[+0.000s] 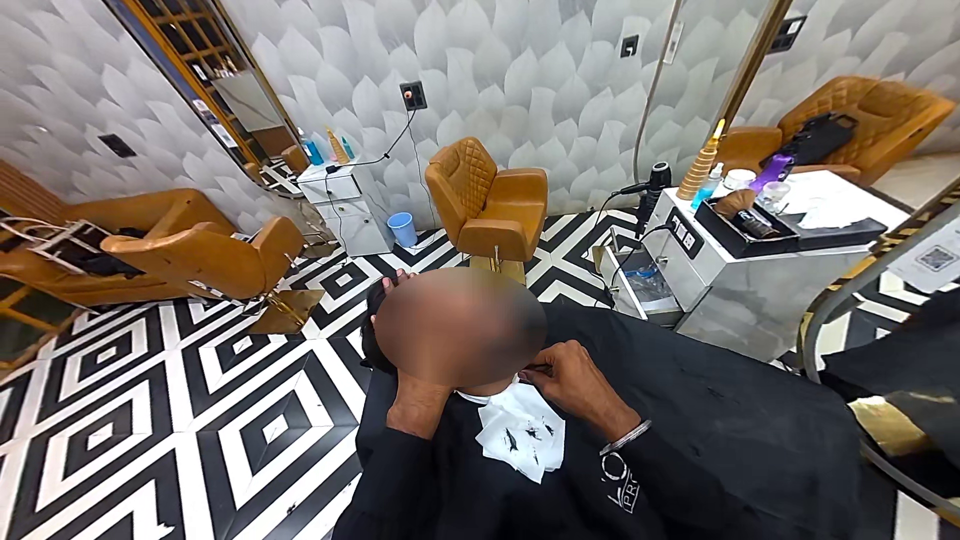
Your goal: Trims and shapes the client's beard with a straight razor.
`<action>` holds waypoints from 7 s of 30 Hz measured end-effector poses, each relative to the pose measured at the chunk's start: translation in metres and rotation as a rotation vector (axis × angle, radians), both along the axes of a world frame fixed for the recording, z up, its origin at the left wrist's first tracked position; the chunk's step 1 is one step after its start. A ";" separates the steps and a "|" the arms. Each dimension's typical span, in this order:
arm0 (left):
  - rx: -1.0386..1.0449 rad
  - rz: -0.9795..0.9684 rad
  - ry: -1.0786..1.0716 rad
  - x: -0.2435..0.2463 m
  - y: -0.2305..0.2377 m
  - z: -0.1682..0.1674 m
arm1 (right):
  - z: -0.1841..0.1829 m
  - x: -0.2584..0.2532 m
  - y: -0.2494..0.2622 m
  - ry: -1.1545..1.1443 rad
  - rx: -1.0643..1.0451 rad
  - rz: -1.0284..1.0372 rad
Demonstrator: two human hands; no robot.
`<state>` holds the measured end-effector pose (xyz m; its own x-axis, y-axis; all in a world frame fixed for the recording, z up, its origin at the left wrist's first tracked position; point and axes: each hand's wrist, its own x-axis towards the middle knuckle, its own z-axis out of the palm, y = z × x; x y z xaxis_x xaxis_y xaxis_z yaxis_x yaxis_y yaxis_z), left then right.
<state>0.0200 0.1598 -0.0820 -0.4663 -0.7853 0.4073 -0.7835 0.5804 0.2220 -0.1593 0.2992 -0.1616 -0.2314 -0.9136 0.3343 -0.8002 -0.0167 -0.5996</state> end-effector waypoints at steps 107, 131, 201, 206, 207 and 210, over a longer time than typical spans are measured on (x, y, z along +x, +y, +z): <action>0.004 -0.040 0.074 0.002 -0.007 -0.006 | 0.011 0.063 0.008 -0.923 0.023 -0.034; 0.004 -0.062 0.046 0.006 -0.008 -0.006 | 0.008 0.063 -0.007 -0.870 0.026 -0.024; 0.046 -0.061 0.046 0.005 -0.009 -0.005 | 0.008 0.055 -0.004 -0.858 0.024 -0.064; -0.053 -0.140 0.206 0.018 0.002 -0.016 | 0.000 0.050 0.008 -0.853 -0.019 0.079; -0.095 -0.167 0.323 0.026 0.012 -0.022 | -0.004 0.047 0.018 -0.874 -0.038 0.124; -0.136 -0.189 0.631 0.059 0.063 -0.062 | -0.029 0.038 0.063 -1.039 -0.148 0.259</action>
